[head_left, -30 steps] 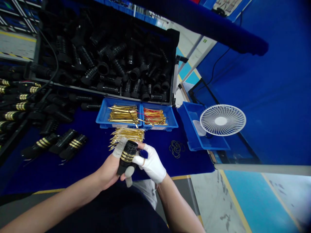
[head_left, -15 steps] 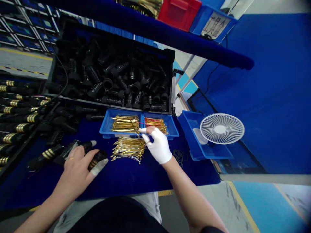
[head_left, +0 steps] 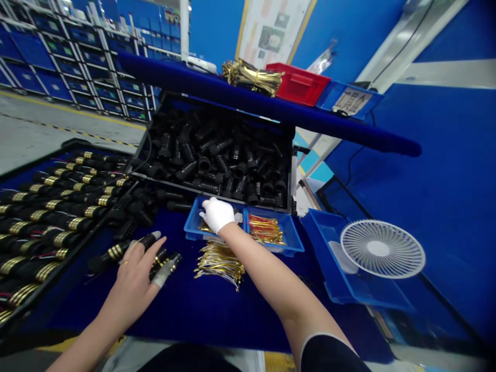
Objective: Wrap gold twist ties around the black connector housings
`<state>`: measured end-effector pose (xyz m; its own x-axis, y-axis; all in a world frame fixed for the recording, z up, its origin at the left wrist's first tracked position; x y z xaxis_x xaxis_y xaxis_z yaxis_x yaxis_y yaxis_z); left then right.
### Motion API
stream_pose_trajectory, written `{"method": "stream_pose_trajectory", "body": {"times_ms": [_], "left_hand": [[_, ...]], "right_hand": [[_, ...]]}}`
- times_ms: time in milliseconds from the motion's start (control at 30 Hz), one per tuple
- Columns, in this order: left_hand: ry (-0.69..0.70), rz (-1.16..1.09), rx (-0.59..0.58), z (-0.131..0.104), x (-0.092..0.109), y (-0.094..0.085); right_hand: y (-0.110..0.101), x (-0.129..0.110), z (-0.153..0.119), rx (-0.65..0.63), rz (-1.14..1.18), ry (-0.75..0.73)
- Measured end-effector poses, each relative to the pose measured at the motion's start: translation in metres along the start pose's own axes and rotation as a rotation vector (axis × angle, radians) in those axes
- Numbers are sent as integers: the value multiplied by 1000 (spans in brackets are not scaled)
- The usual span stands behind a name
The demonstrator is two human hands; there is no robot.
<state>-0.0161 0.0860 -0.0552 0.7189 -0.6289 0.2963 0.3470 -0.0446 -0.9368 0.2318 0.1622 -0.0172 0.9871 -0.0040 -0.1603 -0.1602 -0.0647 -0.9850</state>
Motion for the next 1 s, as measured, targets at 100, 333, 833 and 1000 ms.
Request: {"method": "stream_pose_trajectory", "body": {"times_ms": [100,333,833,1000], "left_hand": [[-106,9,42,6,-18,-17],[-333,75,154,41,-82,-54],[-489,-1013,244,55,-72,-65],[-526,-1912,-161,32,-18,-33]], "right_hand": [[0,-5,3,19,8,12],[-24,18,-17,97,124,48],[47,-3,-153,35,325,-123],[64,-9,-157,-45,180,-70]]}}
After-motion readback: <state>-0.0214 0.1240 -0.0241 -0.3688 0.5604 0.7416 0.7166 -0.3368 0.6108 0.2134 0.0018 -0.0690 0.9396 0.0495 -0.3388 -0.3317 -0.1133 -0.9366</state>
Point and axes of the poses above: each hand's wrist, its own z-axis towards the middle knuckle, its own y-axis out of the palm, x = y × z, the point moved 4 cm from there along z, towards the middle knuckle, and after that the axes turned 10 degrees about -x, right-handed, at the moved point
